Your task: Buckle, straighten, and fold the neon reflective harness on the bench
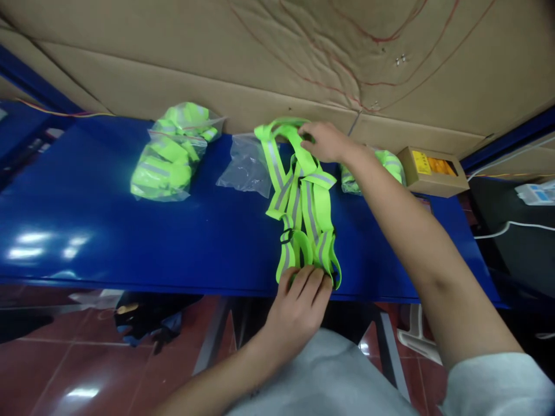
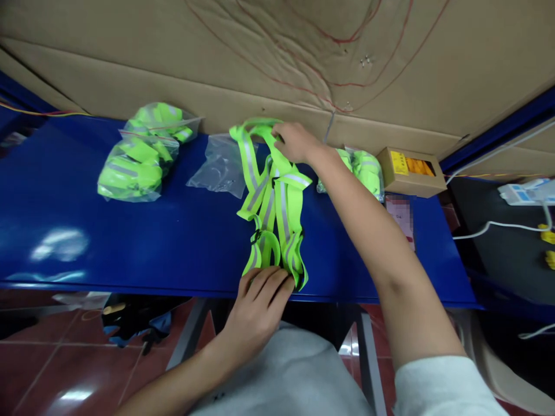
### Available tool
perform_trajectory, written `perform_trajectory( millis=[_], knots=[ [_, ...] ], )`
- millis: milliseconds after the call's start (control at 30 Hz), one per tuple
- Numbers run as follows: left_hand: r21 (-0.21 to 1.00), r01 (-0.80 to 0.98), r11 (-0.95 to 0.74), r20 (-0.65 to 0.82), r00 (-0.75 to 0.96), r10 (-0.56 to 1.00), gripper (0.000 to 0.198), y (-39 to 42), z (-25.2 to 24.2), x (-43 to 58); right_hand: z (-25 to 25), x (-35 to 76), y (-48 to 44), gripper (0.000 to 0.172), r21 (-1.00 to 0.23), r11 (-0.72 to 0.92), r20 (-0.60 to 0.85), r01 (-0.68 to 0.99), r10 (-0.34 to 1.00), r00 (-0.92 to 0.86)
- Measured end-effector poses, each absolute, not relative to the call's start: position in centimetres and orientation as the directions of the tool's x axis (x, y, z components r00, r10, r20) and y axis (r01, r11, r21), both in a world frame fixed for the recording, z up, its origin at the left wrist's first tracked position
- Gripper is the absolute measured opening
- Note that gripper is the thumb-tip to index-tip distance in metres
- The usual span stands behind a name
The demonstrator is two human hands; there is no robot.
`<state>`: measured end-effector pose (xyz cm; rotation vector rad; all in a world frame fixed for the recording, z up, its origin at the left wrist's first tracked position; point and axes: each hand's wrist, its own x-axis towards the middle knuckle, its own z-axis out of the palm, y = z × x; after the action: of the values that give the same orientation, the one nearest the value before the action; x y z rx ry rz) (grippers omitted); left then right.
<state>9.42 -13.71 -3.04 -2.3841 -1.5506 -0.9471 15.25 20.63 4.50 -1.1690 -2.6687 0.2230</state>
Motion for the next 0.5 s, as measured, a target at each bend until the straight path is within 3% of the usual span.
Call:
perform_trajectory(
  millis=[133, 233, 333, 400, 500],
  knots=[
    [0.262, 0.839, -0.477, 0.579, 0.258, 0.773, 0.023, -13.8, -2.6, 9.6, 5.2, 17.3, 16.8, 0.029, -0.226, 0.720, 0.153, 0.657, 0.692, -0.706],
    [0.424, 0.752, -0.504, 0.613, 0.172, 0.771, 0.020, -14.0, -1.4, 8.1, 5.8, 18.8, 11.8, 0.029, -0.217, 0.757, 0.257, 0.617, 0.654, -0.712],
    [0.597, 0.714, -0.366, 0.582, -0.071, 0.810, 0.017, -12.1, -0.2, 5.0, 4.8, 19.9, 7.0, 0.023, -0.229, 0.892, 0.122, 0.391, 0.425, -0.897],
    [0.690, 0.696, -0.197, 0.468, -0.221, 0.856, 0.015, -9.3, -0.2, 2.8, 3.5, 20.7, 4.8, 0.024, -0.267, 0.904, 0.050, 0.333, 0.358, -0.932],
    [0.752, 0.658, 0.036, 0.156, -0.230, 0.961, 0.046, -4.3, -1.2, 0.3, 1.6, 22.2, 3.4, 0.036, -0.278, 0.884, 0.041, 0.376, 0.402, -0.915]
  ],
)
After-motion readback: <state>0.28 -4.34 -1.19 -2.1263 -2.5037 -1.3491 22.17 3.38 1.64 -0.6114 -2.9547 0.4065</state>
